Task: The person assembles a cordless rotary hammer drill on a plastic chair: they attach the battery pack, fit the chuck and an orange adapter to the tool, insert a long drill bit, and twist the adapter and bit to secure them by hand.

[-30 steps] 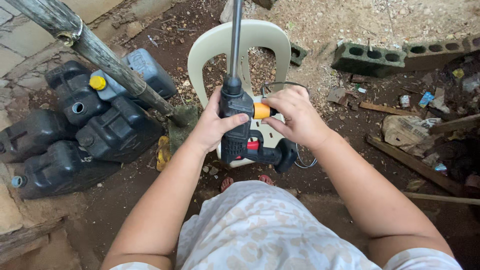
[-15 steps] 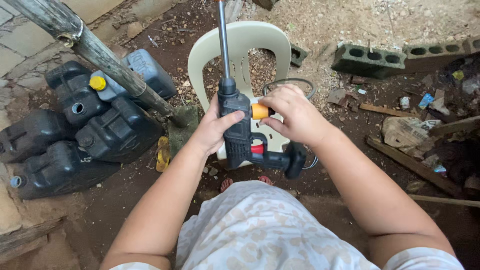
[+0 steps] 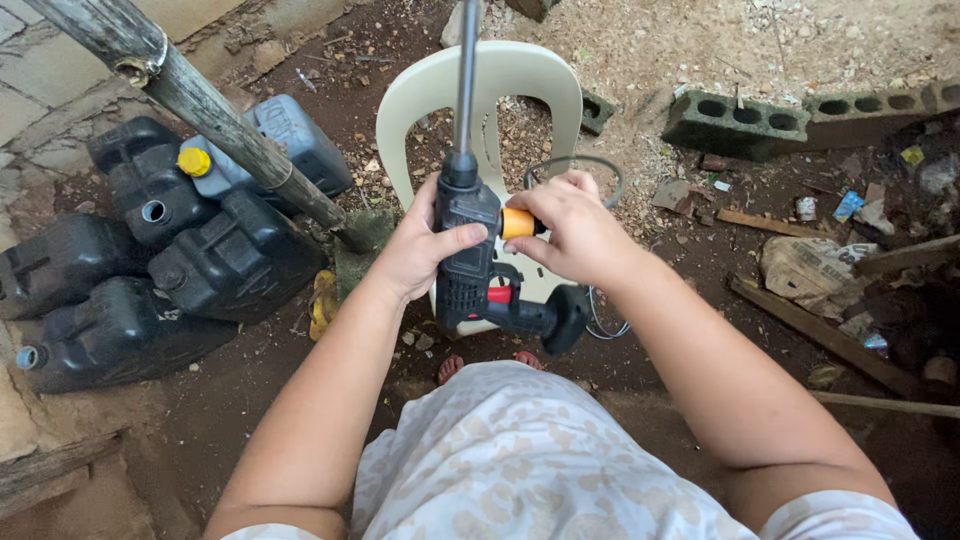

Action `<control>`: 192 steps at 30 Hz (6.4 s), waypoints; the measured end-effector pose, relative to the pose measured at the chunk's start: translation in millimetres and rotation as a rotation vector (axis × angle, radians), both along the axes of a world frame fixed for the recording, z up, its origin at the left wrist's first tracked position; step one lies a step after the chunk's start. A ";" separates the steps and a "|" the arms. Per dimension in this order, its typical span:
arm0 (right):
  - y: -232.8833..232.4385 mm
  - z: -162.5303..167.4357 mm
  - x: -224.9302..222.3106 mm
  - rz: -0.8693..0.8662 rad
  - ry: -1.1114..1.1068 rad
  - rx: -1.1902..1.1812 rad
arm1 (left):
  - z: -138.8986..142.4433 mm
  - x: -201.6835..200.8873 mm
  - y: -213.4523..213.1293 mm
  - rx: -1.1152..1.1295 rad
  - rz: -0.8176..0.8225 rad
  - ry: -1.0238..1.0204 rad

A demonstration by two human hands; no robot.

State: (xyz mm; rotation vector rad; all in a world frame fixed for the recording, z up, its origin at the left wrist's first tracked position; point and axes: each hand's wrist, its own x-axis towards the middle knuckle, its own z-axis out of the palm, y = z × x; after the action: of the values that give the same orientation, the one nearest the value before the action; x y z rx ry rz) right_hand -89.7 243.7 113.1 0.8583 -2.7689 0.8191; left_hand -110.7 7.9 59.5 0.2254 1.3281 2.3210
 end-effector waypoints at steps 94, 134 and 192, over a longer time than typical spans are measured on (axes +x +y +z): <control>19.4 12.7 -16.1 0.042 -0.377 -0.243 | 17.1 -3.7 7.7 -0.147 0.027 0.231; 21.5 -12.7 9.7 0.010 -0.088 -0.141 | -18.5 8.4 -39.4 -0.192 -0.132 0.160; 28.6 -43.3 -19.5 0.101 -0.743 -0.164 | -29.1 10.3 -45.4 -0.140 -0.089 0.118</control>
State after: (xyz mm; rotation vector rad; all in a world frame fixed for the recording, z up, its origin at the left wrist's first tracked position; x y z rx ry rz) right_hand -109.2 272.3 69.7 0.7812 -3.1924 1.6425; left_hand -100.3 -37.5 30.4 0.3732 1.5002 2.1596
